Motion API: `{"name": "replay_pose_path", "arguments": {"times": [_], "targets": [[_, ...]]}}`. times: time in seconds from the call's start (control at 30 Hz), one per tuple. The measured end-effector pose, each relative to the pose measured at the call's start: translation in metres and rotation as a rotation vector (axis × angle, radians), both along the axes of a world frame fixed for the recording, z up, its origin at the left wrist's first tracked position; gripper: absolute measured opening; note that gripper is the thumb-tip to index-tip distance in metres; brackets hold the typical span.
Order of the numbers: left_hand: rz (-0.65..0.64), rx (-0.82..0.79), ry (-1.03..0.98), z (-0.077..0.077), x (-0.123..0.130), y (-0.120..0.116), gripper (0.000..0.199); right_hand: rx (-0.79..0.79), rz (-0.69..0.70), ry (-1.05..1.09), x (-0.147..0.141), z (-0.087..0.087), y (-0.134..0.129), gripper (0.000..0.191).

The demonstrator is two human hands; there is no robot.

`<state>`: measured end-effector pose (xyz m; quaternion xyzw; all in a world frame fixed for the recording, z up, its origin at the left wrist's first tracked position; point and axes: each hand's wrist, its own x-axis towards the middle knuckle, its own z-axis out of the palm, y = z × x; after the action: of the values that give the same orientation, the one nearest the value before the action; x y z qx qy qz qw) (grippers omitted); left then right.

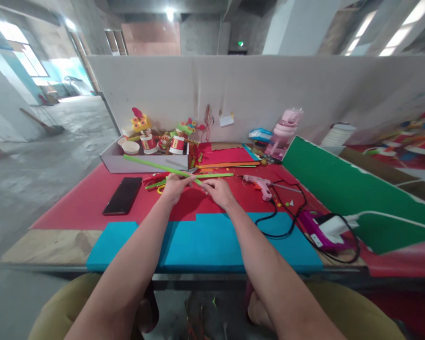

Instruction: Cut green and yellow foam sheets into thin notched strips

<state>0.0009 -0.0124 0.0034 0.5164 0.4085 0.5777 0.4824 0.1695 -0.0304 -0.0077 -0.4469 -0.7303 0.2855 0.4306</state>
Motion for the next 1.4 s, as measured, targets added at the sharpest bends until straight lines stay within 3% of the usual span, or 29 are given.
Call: {"name": "replay_pose_path", "arguments": {"times": [0.2, 0.4, 0.57, 0.83, 1.2, 1.4], "targets": [[0.01, -0.006, -0.032, 0.0011, 0.0022, -0.0023, 0.028, 0.037, -0.022, -0.036, -0.0005, 0.0033, -0.0004, 0.027], [-0.144, 0.002, 0.098, -0.0011, 0.0052, -0.0048, 0.026, 0.089, -0.018, -0.075, -0.0016, 0.0049, -0.0018, 0.026], [-0.028, -0.005, 0.022, 0.0011, 0.0042, -0.0047, 0.027, 0.083, 0.015, -0.04, -0.0003, 0.0076, -0.0035, 0.024], [0.004, 0.007, 0.021, -0.0031, 0.0002, 0.0021, 0.026, 0.035, 0.008, -0.001, 0.0027, 0.0073, -0.0023, 0.023], [-0.005, -0.02, -0.026, -0.0031, 0.0016, -0.0003, 0.026, 0.097, -0.038, -0.072, 0.0011, 0.0082, -0.0027, 0.026], [-0.095, -0.013, 0.055, -0.002, 0.0067, -0.0062, 0.025, 0.084, -0.057, -0.041, -0.0008, 0.0066, -0.0019, 0.028]]}}
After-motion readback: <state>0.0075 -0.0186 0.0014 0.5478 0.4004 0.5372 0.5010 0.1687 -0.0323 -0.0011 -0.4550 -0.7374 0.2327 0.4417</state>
